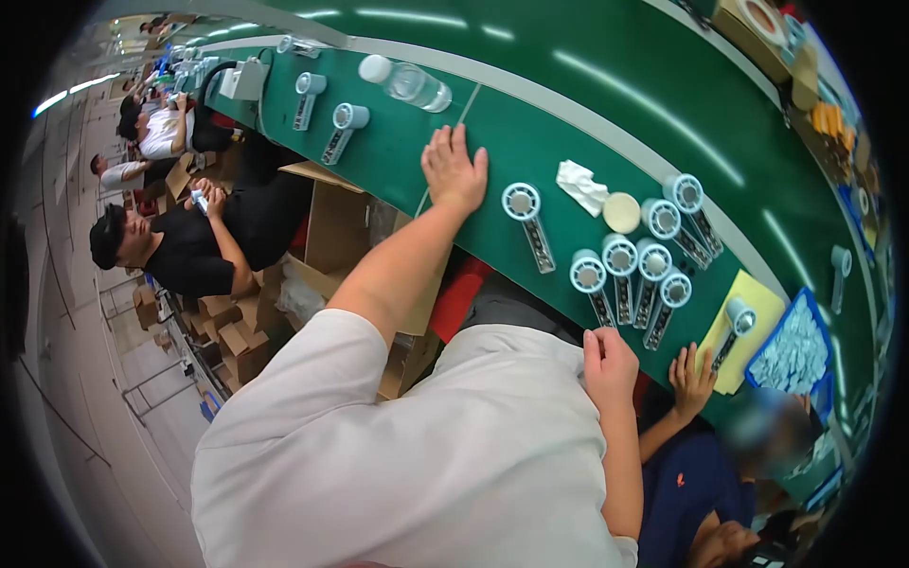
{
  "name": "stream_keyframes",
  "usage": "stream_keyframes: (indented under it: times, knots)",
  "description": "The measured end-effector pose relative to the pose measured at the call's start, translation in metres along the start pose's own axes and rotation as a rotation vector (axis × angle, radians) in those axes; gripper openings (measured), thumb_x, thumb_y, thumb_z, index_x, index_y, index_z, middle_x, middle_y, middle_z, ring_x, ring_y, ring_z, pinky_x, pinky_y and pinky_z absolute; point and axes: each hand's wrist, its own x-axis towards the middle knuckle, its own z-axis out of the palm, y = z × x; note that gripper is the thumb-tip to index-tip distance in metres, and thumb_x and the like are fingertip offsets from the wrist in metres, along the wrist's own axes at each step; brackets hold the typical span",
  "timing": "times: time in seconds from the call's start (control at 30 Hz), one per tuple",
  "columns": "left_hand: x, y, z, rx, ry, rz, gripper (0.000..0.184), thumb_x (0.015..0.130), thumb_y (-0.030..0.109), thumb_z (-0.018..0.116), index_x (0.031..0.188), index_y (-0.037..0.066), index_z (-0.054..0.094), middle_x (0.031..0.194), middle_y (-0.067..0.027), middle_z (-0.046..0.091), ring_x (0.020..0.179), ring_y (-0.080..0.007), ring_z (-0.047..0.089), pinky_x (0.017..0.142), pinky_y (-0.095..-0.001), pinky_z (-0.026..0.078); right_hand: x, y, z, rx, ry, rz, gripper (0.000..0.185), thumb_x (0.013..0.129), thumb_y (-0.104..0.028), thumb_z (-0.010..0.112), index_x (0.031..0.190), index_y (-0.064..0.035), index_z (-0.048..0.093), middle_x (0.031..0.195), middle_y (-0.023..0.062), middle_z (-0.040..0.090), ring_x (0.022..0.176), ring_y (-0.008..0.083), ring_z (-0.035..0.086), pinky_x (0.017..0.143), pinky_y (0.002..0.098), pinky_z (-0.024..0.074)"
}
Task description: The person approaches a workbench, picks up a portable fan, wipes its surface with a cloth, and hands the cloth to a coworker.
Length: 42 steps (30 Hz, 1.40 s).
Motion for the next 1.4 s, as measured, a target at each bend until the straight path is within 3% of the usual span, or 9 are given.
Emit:
stream_keyframes:
  times: [0.2, 0.27, 0.4, 0.53, 0.63, 0.77, 0.87, 1.1, 1.4]
  knots:
    - [-0.001, -0.023, -0.033, -0.258, 0.048, 0.082, 0.058, 0.093, 0.029, 0.061, 0.144, 0.006, 0.045, 0.147, -0.0157, 0.044, 0.136, -0.0326, 0.043, 0.116, -0.0457, 0.027, 0.034, -0.044, 0.007, -0.026, -0.066, 0.032, 0.016, 0.092, -0.012, 0.066, 0.082, -0.0013, 0.062, 0.067, 0.0062, 0.057, 0.058, 0.0202, 0.046, 0.057, 0.0323, 0.0414]
    - [0.004, -0.050, -0.061, -0.686, -0.093, 0.106, 0.049, 0.085, 0.018, 0.069, 0.131, 0.007, 0.057, 0.134, -0.0150, 0.055, 0.121, -0.0324, 0.054, 0.110, -0.0438, 0.036, 0.047, -0.060, 0.005, -0.040, -0.089, 0.081, 0.015, 0.093, -0.012, 0.065, 0.083, -0.0011, 0.062, 0.067, 0.0051, 0.056, 0.058, 0.0184, 0.045, 0.057, 0.0310, 0.0412]
    - [0.060, -0.143, -0.104, -0.480, 0.065, 0.284, 0.036, 0.077, 0.014, 0.072, 0.112, 0.006, 0.066, 0.115, -0.0102, 0.066, 0.107, -0.0308, 0.059, 0.097, -0.0427, 0.045, 0.067, -0.097, 0.013, 0.002, -0.078, 0.116, 0.013, 0.093, -0.011, 0.065, 0.085, -0.0009, 0.063, 0.069, 0.0041, 0.057, 0.060, 0.0163, 0.045, 0.057, 0.0294, 0.0410]
    - [0.128, -0.215, -0.116, -0.164, 0.161, 0.208, 0.048, 0.077, 0.022, 0.074, 0.122, 0.009, 0.062, 0.112, -0.0110, 0.067, 0.105, -0.0318, 0.061, 0.095, -0.0428, 0.047, 0.078, -0.117, 0.020, 0.016, -0.079, 0.142, 0.011, 0.093, -0.010, 0.065, 0.088, -0.0007, 0.065, 0.070, 0.0037, 0.058, 0.061, 0.0150, 0.046, 0.057, 0.0282, 0.0409]
    - [0.158, -0.232, -0.104, 0.004, -0.001, 0.300, 0.057, 0.078, 0.031, 0.074, 0.130, 0.012, 0.058, 0.109, -0.0127, 0.068, 0.099, -0.0345, 0.064, 0.091, -0.0434, 0.050, 0.080, -0.126, 0.021, 0.004, -0.089, 0.170, 0.010, 0.093, -0.010, 0.065, 0.089, -0.0005, 0.065, 0.071, 0.0037, 0.059, 0.061, 0.0145, 0.047, 0.057, 0.0276, 0.0408]
    - [0.189, -0.217, -0.116, 0.101, -0.755, 0.136, 0.060, 0.079, 0.034, 0.074, 0.133, 0.014, 0.058, 0.110, -0.0141, 0.069, 0.094, -0.0376, 0.066, 0.088, -0.0439, 0.052, 0.079, -0.134, 0.016, -0.015, -0.030, 0.184, 0.010, 0.092, -0.010, 0.065, 0.092, -0.0002, 0.066, 0.071, 0.0034, 0.059, 0.062, 0.0139, 0.048, 0.058, 0.0267, 0.0407]
    - [0.182, -0.212, -0.156, -0.156, -0.734, -0.097, 0.058, 0.082, 0.028, 0.073, 0.134, 0.010, 0.056, 0.114, -0.0140, 0.068, 0.100, -0.0317, 0.067, 0.085, -0.0407, 0.055, 0.074, -0.131, 0.007, 0.036, 0.018, 0.202, 0.010, 0.093, -0.010, 0.064, 0.093, -0.0003, 0.066, 0.072, 0.0030, 0.059, 0.062, 0.0134, 0.048, 0.058, 0.0263, 0.0408]
    - [0.062, -0.105, -0.255, -1.554, -0.515, -0.691, 0.048, 0.093, 0.021, 0.064, 0.134, 0.000, 0.051, 0.115, -0.0160, 0.063, 0.092, -0.0231, 0.065, 0.079, -0.0332, 0.056, 0.071, -0.128, -0.004, 0.455, -0.070, 0.345, 0.017, 0.099, -0.015, 0.058, 0.103, -0.0017, 0.067, 0.078, 0.0026, 0.061, 0.070, 0.0117, 0.051, 0.064, 0.0234, 0.0427]
    - [-0.044, 0.058, -0.294, -2.040, -0.942, -0.728, 0.048, 0.096, 0.019, 0.062, 0.137, 0.000, 0.046, 0.120, -0.0169, 0.061, 0.096, -0.0227, 0.066, 0.079, -0.0338, 0.057, 0.033, -0.148, -0.041, 0.744, 0.022, -0.023, 0.040, 0.108, -0.031, 0.038, 0.129, -0.0040, 0.059, 0.086, 0.0042, 0.057, 0.075, 0.0111, 0.047, 0.069, 0.0226, 0.0379]
